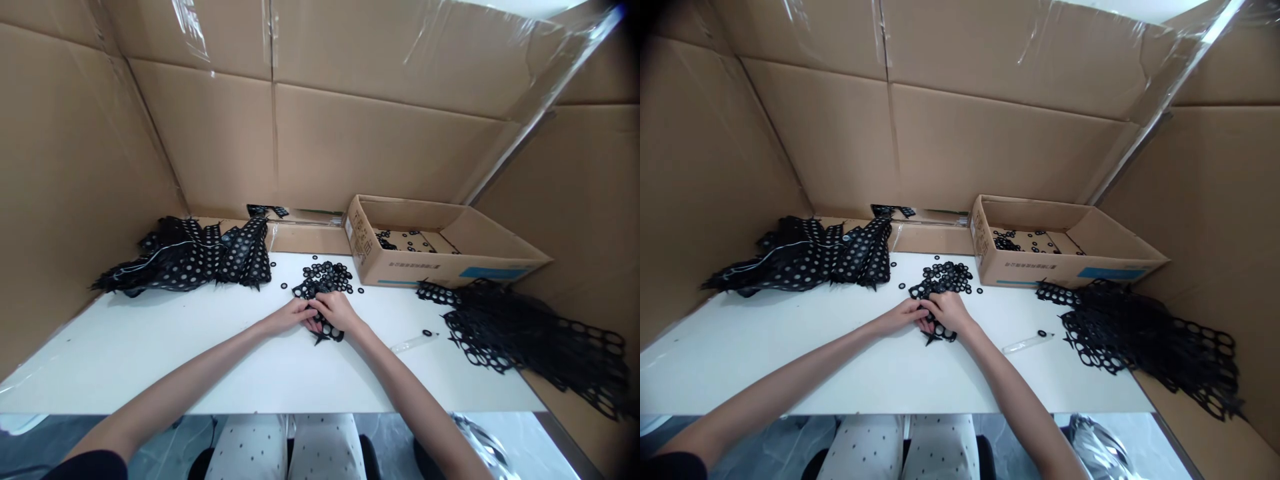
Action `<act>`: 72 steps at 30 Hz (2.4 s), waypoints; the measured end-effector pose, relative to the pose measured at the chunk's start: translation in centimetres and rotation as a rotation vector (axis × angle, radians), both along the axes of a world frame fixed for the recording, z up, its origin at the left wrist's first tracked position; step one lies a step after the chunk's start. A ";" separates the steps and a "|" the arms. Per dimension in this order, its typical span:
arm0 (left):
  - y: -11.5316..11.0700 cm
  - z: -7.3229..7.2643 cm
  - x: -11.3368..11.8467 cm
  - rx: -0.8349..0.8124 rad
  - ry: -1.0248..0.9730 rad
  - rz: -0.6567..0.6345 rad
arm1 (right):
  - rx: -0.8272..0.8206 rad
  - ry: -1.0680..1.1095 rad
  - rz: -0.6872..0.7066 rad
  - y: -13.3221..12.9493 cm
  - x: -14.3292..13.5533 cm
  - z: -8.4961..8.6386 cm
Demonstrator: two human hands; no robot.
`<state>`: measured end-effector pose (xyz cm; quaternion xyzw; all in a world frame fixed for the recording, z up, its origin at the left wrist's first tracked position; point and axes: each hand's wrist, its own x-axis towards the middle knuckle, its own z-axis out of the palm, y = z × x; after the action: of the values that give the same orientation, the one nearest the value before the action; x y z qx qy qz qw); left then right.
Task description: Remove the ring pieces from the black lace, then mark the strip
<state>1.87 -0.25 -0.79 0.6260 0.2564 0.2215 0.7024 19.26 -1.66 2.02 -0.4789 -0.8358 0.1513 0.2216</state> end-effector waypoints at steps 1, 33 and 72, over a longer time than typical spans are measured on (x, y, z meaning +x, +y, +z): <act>0.0 0.0 0.0 0.001 -0.004 -0.006 | -0.013 0.034 0.020 0.0 0.0 -0.1; 1.1 -0.1 -0.4 -0.105 -0.212 0.274 | 0.107 0.397 -0.630 3.1 4.1 -1.0; 0.6 0.1 0.0 0.059 -0.136 0.310 | 0.030 0.046 -0.075 -0.7 -1.3 -0.4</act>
<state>1.87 0.31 -0.70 0.5828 0.2950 0.3764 0.6570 17.92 -2.33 1.65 -0.5029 -0.8141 0.1415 0.2536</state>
